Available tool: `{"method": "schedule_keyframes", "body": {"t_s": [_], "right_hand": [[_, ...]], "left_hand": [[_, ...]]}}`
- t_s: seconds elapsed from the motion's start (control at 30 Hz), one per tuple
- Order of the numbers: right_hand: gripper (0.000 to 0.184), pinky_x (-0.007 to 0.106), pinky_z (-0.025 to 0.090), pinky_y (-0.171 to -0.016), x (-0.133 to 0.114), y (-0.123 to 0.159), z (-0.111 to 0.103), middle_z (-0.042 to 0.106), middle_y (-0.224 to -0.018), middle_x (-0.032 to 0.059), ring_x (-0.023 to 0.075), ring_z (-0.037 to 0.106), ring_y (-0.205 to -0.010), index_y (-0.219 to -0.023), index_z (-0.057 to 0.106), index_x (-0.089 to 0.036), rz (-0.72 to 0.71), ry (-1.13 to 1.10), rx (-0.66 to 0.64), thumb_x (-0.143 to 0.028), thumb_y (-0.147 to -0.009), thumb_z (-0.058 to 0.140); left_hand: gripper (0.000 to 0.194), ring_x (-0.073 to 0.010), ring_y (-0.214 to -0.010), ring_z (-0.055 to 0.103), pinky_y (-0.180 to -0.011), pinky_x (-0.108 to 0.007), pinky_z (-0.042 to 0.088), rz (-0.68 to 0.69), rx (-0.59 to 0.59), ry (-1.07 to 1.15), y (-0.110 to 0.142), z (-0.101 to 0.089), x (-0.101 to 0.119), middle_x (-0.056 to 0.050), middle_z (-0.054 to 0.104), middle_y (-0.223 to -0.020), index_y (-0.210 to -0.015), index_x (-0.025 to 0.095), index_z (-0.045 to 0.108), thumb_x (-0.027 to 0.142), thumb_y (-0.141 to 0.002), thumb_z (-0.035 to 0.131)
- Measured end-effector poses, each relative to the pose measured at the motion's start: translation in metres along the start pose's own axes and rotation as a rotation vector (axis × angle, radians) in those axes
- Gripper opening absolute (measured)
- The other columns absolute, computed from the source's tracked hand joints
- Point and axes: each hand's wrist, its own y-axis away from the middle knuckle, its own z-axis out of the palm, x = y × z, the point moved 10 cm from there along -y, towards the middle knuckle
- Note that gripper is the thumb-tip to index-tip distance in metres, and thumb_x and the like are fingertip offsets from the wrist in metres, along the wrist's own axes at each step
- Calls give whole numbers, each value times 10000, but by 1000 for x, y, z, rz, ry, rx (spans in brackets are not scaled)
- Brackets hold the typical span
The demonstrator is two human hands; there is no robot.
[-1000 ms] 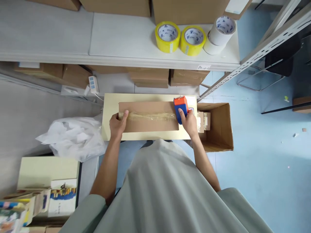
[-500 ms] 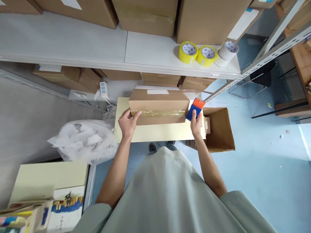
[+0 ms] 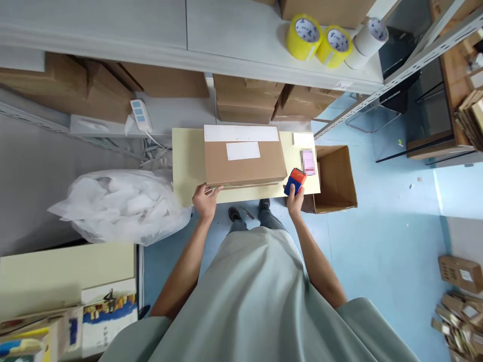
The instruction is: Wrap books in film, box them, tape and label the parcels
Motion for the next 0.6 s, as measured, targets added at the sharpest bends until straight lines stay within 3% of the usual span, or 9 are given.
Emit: {"method": "schedule_keyframes", "body": {"t_s": [0.1, 0.2, 0.3, 0.4, 0.47, 0.6], "right_hand": [[748, 383, 605, -728, 23, 22, -19, 807, -997, 209, 341, 818, -880, -1343, 497, -150, 37, 232, 11, -795, -1069, 235], [681, 379, 606, -723, 33, 33, -22, 797, -1078, 254, 343, 809, -854, -1352, 531, -125, -100, 462, -143, -724, -1083, 352], [591, 393, 615, -742, 41, 32, -16, 789, -994, 240, 343, 792, -845, -1267, 574, -112, -267, 577, -333, -666, -1089, 468], [597, 402, 619, -791, 46, 22, -12, 788, -970, 240, 349, 788, -895, -1248, 592, -89, -393, 636, -457, -661, -1090, 524], [617, 393, 611, -812, 49, 12, -10, 797, -984, 244, 344, 782, -925, -1263, 593, -84, -444, 654, -503, -675, -1104, 512], [630, 384, 594, -853, 55, -6, -3, 818, -1072, 255, 341, 777, -986, -1330, 577, -93, -531, 685, -604, -681, -1140, 458]], "left_hand": [[389, -276, -1145, 806, -1017, -417, 670, -36, -57, -14, 2, 14, -10, -166, 782, -1288, -1243, 167, 707, 309, -913, 857], [650, -337, -1328, 744, -1142, -481, 615, 23, -57, -35, 7, 12, -2, -233, 715, -1436, -1443, 144, 629, 322, -869, 876], [921, -396, -1634, 481, -1348, -557, 416, 185, 4, -97, 18, 1, 31, -283, 516, -1683, -1644, 145, 472, 362, -847, 878], [858, -411, -1739, 284, -1428, -598, 244, 358, 35, -112, 30, 6, 77, -250, 403, -1786, -1678, 173, 468, 459, -939, 794], [728, -405, -1748, 267, -1441, -598, 210, 449, 21, -101, 32, 23, 110, -214, 415, -1794, -1641, 201, 541, 522, -1010, 710], [595, -374, -1742, 302, -1437, -602, 249, 591, -121, -72, 27, 91, 170, -139, 514, -1759, -1593, 276, 629, 602, -1103, 535]]}}
